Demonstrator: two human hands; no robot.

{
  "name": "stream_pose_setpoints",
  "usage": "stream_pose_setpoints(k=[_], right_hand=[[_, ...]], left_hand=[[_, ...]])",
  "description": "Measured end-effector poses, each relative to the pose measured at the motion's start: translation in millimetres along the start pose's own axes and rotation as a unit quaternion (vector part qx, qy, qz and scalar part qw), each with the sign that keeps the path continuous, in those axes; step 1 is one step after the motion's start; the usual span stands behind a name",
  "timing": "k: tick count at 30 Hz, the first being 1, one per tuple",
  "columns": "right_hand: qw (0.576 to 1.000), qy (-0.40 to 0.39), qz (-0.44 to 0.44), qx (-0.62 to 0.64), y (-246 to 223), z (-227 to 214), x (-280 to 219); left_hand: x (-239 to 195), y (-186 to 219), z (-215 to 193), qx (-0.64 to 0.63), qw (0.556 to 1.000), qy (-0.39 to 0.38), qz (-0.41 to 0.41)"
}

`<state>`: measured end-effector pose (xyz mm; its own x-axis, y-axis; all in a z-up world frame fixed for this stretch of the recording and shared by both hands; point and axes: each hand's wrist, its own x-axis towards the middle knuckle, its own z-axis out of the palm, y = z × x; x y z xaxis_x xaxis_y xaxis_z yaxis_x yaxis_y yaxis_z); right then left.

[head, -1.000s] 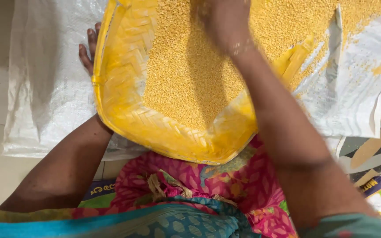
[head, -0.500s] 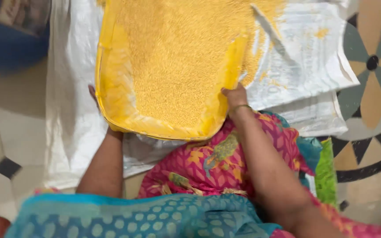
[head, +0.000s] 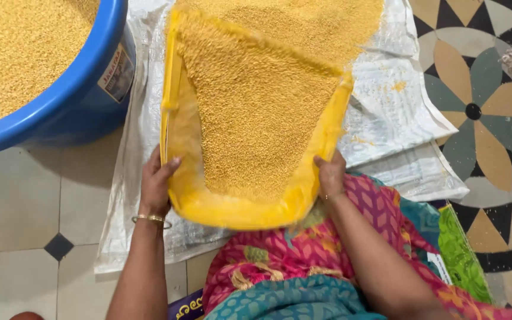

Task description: Sorting and cleaning lentils using a winnowing basket.

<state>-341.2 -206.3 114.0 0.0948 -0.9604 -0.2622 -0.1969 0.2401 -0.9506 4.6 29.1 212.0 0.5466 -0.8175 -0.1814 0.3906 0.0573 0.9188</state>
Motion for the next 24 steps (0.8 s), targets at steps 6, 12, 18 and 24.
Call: stream_pose_setpoints(k=[6,12,18,24], right_hand=[[0.996,0.013,-0.072,-0.042,-58.6,-6.1,12.7],[0.988,-0.015,-0.126,-0.090,-205.2,-53.1,-84.8],[0.997,0.027,-0.069,-0.021,-117.4,-168.7,-96.9],[0.993,0.071,-0.066,0.075,-130.8,-238.9,-219.3]], left_hand=[[39.1,-5.0,-0.4,-0.074,0.996,-0.011,-0.054],[21.4,-12.1,20.0,-0.194,0.970,-0.044,-0.137],[-23.3,-4.3,105.6,-0.048,0.989,-0.087,-0.112],[-91.3,1.8,176.0,0.073,0.980,-0.181,-0.035]])
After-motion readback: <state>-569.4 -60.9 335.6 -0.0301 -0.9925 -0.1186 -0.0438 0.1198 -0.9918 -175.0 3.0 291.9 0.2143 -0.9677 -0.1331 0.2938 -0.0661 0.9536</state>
